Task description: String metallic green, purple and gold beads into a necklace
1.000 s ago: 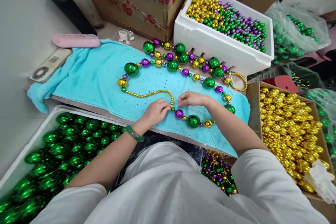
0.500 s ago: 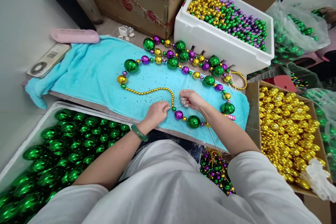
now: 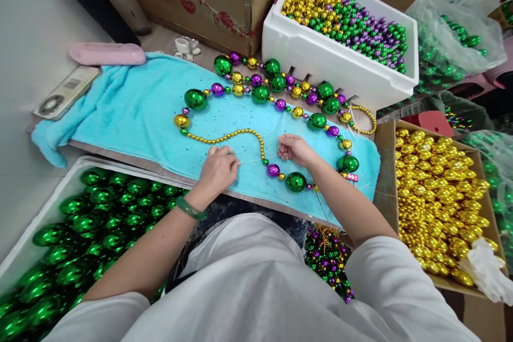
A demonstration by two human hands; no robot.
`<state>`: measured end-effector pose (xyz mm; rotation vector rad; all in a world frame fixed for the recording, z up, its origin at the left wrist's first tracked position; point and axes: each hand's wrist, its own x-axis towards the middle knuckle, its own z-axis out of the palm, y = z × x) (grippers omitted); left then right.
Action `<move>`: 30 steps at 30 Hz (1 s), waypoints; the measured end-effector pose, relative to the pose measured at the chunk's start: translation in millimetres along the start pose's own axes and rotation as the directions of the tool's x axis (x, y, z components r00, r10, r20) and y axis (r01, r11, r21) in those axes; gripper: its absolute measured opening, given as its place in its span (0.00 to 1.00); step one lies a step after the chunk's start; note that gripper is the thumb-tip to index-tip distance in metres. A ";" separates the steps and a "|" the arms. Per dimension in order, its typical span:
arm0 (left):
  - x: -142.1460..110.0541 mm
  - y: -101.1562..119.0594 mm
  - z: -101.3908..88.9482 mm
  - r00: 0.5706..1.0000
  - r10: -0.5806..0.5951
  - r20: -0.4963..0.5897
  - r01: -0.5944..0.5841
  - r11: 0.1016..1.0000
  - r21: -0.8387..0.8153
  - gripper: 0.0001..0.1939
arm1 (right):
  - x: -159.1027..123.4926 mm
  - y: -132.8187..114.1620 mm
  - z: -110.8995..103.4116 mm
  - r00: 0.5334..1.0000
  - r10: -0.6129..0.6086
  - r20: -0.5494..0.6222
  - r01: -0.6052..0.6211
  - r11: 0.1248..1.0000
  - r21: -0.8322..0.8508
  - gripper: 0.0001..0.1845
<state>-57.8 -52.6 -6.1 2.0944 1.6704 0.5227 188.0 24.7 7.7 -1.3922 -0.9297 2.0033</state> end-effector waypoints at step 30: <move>37.2 44.8 19.4 0.911 -0.252 0.327 0.359 0.094 -0.928 0.24 | -54.4 -24.4 26.0 0.836 -0.511 0.199 0.399 0.318 -0.860 0.04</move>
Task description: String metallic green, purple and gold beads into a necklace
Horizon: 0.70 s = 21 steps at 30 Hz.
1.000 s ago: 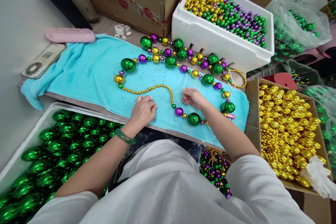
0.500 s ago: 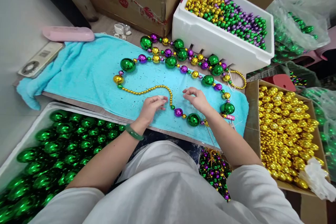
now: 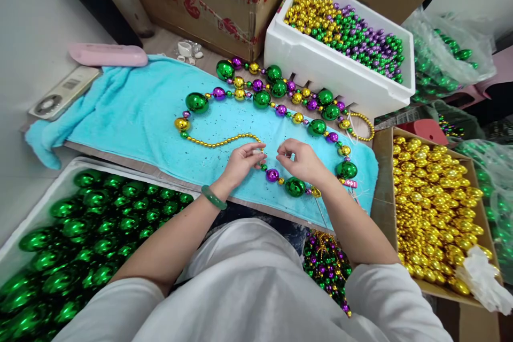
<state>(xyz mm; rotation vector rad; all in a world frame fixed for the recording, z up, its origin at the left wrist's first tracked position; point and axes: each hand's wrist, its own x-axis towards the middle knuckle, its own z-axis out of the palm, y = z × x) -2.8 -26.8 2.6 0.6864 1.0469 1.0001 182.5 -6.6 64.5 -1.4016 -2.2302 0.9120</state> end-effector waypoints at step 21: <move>10.4 2.7 -4.3 0.997 0.047 0.061 -0.059 0.973 0.221 0.12 | 56.2 0.5 -2.7 0.923 0.203 0.327 -0.271 0.946 0.179 0.12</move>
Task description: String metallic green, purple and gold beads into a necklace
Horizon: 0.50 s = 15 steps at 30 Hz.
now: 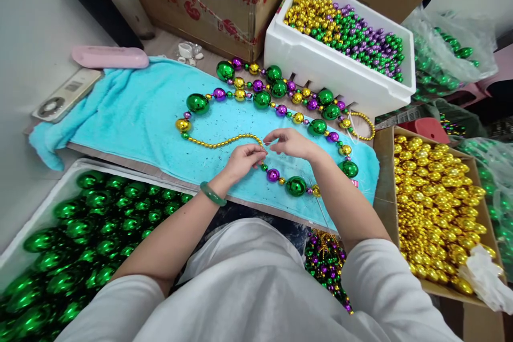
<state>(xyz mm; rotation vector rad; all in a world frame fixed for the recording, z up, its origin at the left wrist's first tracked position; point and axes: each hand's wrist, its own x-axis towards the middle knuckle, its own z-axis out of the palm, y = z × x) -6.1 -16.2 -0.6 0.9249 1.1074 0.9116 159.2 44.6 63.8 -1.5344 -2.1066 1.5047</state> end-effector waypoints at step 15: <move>-2.0 6.6 1.9 0.989 -0.137 -0.057 0.131 0.986 -0.106 0.14 | -15.8 15.5 34.5 0.976 0.175 -0.133 -0.107 0.907 0.407 0.07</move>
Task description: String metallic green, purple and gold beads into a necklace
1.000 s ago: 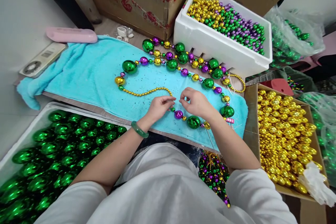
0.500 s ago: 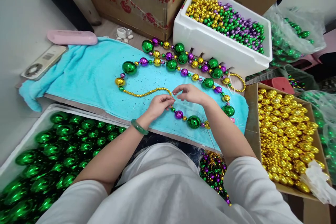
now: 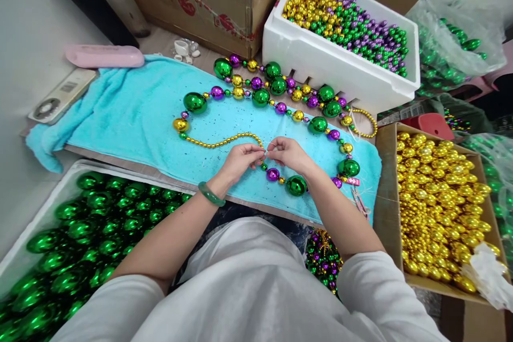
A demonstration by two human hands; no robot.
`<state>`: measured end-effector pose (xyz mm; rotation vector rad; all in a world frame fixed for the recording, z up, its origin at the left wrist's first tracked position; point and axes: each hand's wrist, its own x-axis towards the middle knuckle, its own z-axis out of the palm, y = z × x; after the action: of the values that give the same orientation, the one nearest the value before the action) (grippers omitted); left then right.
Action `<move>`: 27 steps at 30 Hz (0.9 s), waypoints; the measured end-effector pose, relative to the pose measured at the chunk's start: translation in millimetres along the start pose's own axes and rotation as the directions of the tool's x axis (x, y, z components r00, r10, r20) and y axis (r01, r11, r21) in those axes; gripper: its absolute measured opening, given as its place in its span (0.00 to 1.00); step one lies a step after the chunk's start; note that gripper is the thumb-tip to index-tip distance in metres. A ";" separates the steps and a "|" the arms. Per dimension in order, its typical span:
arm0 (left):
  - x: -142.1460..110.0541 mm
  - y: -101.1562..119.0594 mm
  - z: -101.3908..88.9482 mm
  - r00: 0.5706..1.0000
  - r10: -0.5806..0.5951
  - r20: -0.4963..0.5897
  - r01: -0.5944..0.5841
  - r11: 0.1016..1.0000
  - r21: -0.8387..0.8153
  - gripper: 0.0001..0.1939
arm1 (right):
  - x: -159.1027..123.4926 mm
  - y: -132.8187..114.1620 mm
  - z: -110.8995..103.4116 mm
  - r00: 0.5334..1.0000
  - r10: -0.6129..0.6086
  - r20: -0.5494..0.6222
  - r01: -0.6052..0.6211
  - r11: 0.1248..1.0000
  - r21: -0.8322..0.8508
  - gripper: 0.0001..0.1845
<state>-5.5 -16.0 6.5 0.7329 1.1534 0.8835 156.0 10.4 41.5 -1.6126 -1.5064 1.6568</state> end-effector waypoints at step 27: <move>0.3 -23.5 -10.3 0.789 0.595 0.156 -0.546 0.560 0.624 0.11 | 28.5 15.2 -2.6 0.979 0.125 0.160 -0.117 0.992 -0.055 0.06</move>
<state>-10.6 -26.5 -16.4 1.7484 1.3165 1.0545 156.5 29.9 15.7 -1.6573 -1.5616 1.8741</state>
